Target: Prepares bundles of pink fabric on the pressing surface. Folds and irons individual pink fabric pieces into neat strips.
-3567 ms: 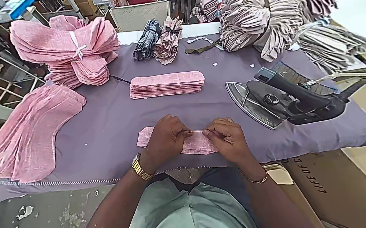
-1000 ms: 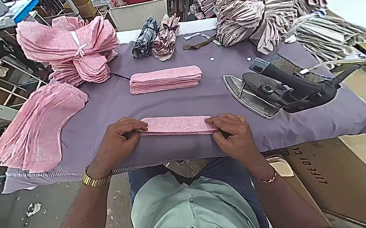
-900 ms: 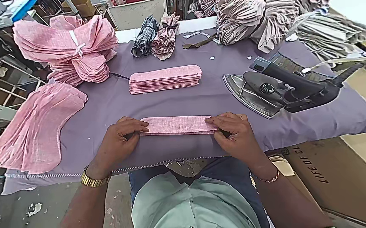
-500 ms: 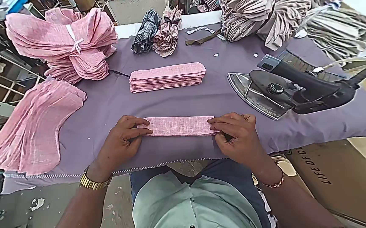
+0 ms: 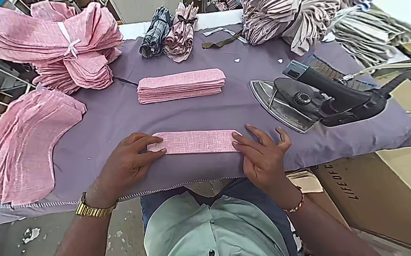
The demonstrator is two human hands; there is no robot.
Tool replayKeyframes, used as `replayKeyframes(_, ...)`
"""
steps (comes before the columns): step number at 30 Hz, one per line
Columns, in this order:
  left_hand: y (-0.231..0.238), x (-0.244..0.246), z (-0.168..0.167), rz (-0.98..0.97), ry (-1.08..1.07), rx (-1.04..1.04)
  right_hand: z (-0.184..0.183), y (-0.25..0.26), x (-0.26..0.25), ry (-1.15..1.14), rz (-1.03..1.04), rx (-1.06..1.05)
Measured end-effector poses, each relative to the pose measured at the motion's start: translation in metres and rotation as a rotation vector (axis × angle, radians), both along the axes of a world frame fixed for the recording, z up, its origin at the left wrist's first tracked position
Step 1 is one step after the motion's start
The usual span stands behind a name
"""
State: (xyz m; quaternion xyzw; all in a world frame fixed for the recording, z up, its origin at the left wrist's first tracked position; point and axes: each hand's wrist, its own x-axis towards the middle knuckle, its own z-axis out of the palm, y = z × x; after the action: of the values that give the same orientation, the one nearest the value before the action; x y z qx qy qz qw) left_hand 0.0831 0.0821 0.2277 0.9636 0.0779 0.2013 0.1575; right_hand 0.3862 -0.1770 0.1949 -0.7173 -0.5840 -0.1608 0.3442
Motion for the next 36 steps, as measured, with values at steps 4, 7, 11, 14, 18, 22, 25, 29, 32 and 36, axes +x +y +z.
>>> replayKeyframes(4,0.002,-0.001,0.001,-0.020,0.006,0.005,0.048,0.018,0.028,0.185,0.125,-0.141)
replayKeyframes(7,0.002,-0.004,0.000,-0.018,0.006,0.008,0.100,0.019,0.081,-0.011,0.065,0.046)
replayKeyframes(11,0.000,-0.005,-0.003,-0.002,-0.023,0.012,0.119,0.020,0.146,-0.203,-0.322,-0.207)
replayKeyframes(14,0.001,-0.005,-0.004,0.002,-0.031,0.008,0.117,0.016,0.141,-0.171,-0.264,-0.226)
replayKeyframes(18,0.002,-0.006,-0.005,0.000,-0.010,0.006,0.123,-0.004,0.099,-0.046,0.081,0.032)
replayKeyframes(22,0.002,-0.006,-0.006,0.006,-0.002,0.007,0.116,-0.009,0.046,-0.014,0.199,0.031)
replayKeyframes(25,0.001,-0.006,-0.006,0.019,-0.021,-0.011,0.114,0.009,0.023,-0.145,0.151,-0.137)
replayKeyframes(29,-0.001,-0.005,-0.007,0.057,-0.059,-0.040,0.114,0.038,0.013,-0.057,0.175,-0.101)
replayKeyframes(32,-0.003,-0.006,-0.008,0.098,-0.063,-0.038,0.113,0.061,-0.010,-0.035,0.156,-0.093)
replayKeyframes(36,-0.002,-0.007,-0.010,0.231,-0.128,-0.086,0.112,0.099,-0.053,-0.021,0.146,-0.088)
